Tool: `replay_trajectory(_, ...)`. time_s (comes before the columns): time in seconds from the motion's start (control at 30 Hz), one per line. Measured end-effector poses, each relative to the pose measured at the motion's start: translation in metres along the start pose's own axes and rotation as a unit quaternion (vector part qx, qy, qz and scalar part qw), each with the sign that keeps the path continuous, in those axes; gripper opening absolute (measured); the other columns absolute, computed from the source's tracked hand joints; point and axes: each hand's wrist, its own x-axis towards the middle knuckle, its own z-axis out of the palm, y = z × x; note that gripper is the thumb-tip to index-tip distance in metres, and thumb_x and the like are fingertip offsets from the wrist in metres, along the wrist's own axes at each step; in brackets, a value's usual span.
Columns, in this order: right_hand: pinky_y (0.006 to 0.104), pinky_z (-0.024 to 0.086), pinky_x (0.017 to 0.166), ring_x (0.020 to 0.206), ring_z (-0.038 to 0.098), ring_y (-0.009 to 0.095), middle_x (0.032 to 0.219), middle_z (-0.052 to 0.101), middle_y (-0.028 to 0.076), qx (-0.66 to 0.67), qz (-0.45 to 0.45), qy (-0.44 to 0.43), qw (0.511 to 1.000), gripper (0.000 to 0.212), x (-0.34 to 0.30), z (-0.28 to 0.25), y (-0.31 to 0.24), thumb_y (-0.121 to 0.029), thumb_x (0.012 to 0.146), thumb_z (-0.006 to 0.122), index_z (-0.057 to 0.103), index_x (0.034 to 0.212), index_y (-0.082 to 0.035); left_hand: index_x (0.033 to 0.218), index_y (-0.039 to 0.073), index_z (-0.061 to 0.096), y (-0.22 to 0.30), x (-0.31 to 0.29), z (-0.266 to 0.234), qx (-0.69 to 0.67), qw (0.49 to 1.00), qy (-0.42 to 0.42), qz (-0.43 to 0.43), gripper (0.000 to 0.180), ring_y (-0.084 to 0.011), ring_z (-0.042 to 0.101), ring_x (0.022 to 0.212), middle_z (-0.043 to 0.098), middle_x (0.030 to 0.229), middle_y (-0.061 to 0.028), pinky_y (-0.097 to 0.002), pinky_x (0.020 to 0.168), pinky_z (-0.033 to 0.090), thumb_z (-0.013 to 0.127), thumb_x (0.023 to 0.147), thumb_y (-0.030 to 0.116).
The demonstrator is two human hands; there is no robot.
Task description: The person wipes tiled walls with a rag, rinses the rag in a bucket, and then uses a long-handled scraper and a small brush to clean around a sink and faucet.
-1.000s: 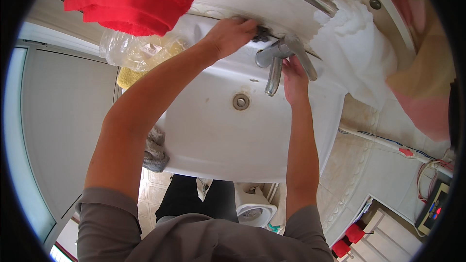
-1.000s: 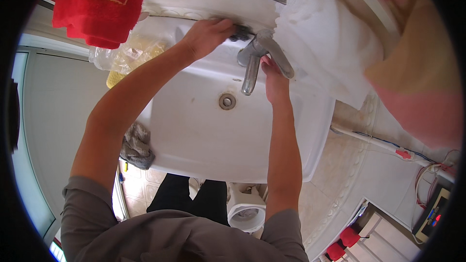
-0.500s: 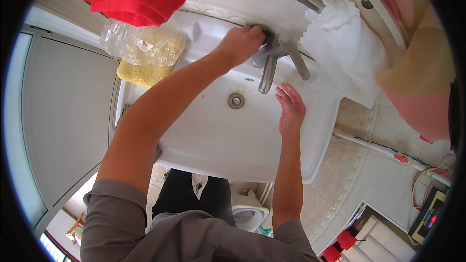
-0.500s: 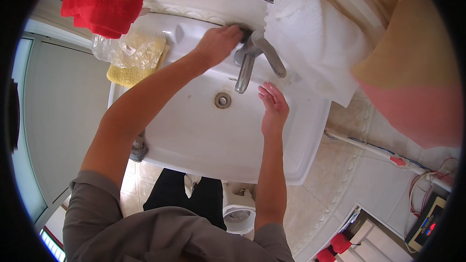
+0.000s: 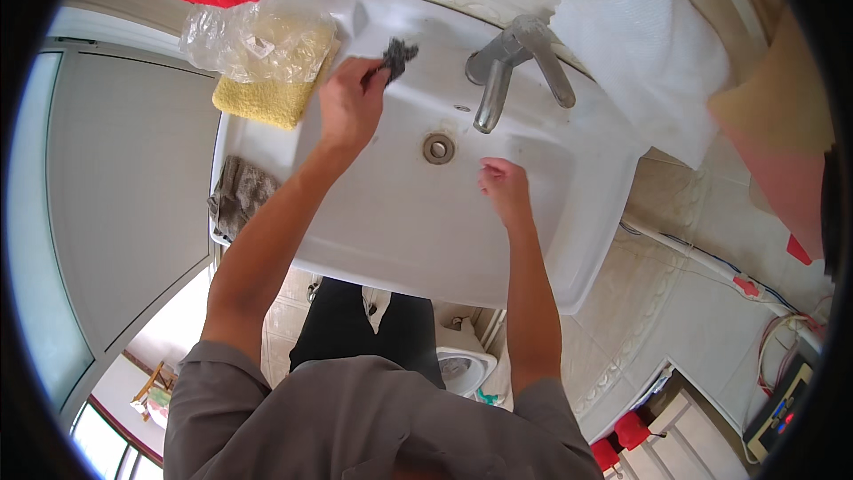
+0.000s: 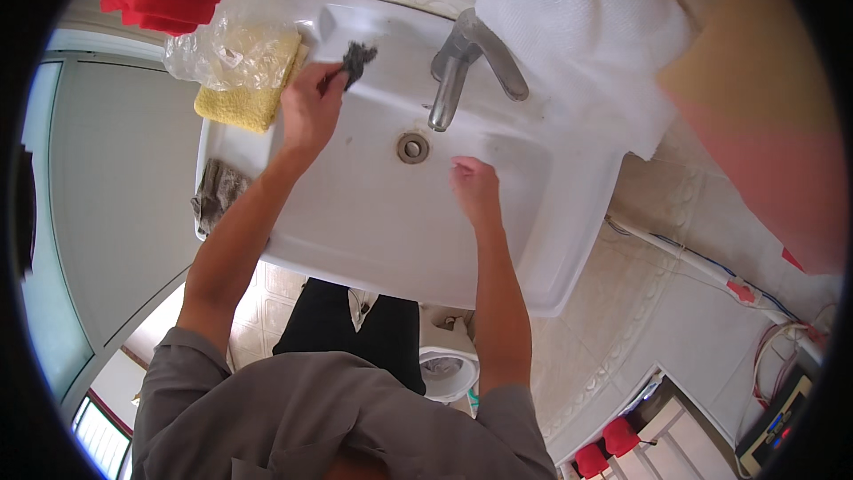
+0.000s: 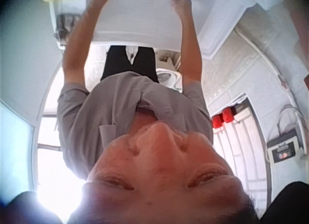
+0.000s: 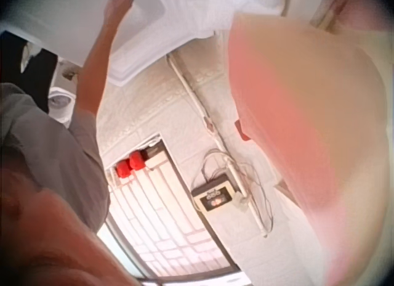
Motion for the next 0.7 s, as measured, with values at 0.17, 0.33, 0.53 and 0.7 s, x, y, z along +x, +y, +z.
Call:
replay_trajectory(0.17,0.0381,0.053,0.069,0.074,0.066,0.028,0.086,0.07,0.013,-0.191,-0.162,0.076,0.965,0.022,0.027,0.056,0.007,-0.016,0.084,0.073,0.069,0.102,-0.004,0.099,-0.003,0.07,-0.005,-0.046,-0.018,-0.092,0.976,-0.06,-0.191,0.015,-0.0163,0.063,0.061,0.068,0.075,-0.0102,-0.0311,0.057,0.05,0.07,0.087,0.006)
replay_trajectory(0.33,0.0419,0.05,0.068,0.076,0.065,0.031,0.079,0.068,0.011,-0.289,-0.038,0.093,0.952,0.027,0.047,0.073,-0.028,-0.028,0.079,0.08,0.067,0.082,-0.005,0.1,-0.004,0.07,-0.014,-0.062,-0.029,-0.12,0.957,-0.077,-0.252,0.016,-0.0111,0.061,0.057,0.068,0.072,-0.007,-0.0268,0.053,0.048,0.069,0.09,0.008)
replay_trajectory(0.53,0.0394,0.051,0.065,0.071,0.066,0.026,0.076,0.068,0.009,-0.288,0.006,0.061,0.956,0.029,0.057,0.069,-0.032,-0.03,0.077,0.083,0.069,0.082,-0.005,0.101,-0.004,0.07,-0.01,-0.071,-0.033,-0.169,0.937,-0.093,-0.292,0.018,-0.0109,0.061,0.056,0.069,0.072,-0.0082,-0.027,0.052,0.048,0.069,0.09,0.009)
replay_trajectory(0.7,0.0391,0.055,0.069,0.069,0.066,0.021,0.084,0.068,0.006,0.097,0.067,-0.063,0.991,0.036,0.01,0.062,-0.04,-0.038,0.089,0.073,0.069,0.099,-0.004,0.099,-0.002,0.072,0.01,-0.097,-0.016,-0.135,0.94,-0.119,-0.291,0.018,-0.0192,0.066,0.062,0.07,0.075,-0.0132,-0.0323,0.059,0.052,0.07,0.087,0.012)
